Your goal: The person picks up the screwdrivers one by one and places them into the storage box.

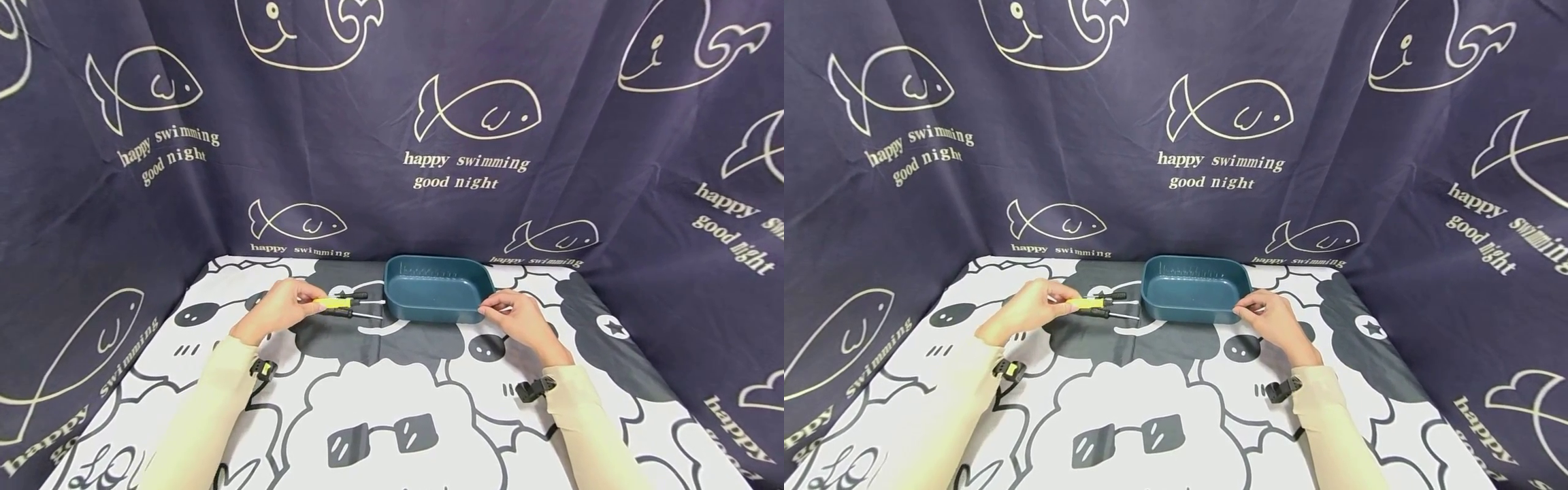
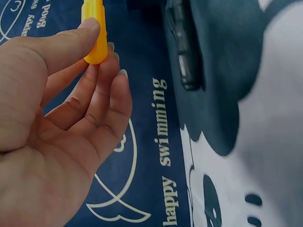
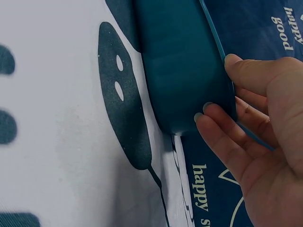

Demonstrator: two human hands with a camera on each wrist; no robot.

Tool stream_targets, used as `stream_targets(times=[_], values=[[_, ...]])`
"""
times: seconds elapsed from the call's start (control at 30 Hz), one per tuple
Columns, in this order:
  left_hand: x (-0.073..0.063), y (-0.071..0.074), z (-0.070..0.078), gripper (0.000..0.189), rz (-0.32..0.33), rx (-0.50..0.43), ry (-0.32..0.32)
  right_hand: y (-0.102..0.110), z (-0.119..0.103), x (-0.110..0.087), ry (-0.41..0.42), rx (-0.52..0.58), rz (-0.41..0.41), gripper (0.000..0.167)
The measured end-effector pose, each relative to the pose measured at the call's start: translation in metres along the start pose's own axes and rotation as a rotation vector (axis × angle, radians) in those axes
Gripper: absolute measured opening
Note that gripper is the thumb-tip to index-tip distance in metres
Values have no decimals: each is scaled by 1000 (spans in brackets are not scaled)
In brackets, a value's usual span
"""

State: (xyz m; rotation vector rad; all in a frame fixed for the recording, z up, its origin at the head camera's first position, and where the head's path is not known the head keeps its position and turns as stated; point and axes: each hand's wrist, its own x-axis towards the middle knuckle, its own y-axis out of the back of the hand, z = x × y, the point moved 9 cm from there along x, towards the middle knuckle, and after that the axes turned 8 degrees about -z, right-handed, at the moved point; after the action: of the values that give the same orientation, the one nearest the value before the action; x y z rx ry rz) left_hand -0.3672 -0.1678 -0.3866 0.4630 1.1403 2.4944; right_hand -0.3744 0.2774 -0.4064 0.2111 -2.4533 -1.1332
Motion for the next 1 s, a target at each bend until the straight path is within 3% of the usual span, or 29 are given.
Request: stream_targets(times=[0.23, 0.5, 1.0], values=[[17, -5, 17, 8, 37, -13, -43, 1, -1, -1, 3, -7, 0, 6], [34, -13, 32, 8, 85, -58, -31, 0, -1, -2, 2, -21, -3, 5], [61, -21, 71, 12, 246, -34, -72, -1, -1, 0, -1, -10, -7, 5]])
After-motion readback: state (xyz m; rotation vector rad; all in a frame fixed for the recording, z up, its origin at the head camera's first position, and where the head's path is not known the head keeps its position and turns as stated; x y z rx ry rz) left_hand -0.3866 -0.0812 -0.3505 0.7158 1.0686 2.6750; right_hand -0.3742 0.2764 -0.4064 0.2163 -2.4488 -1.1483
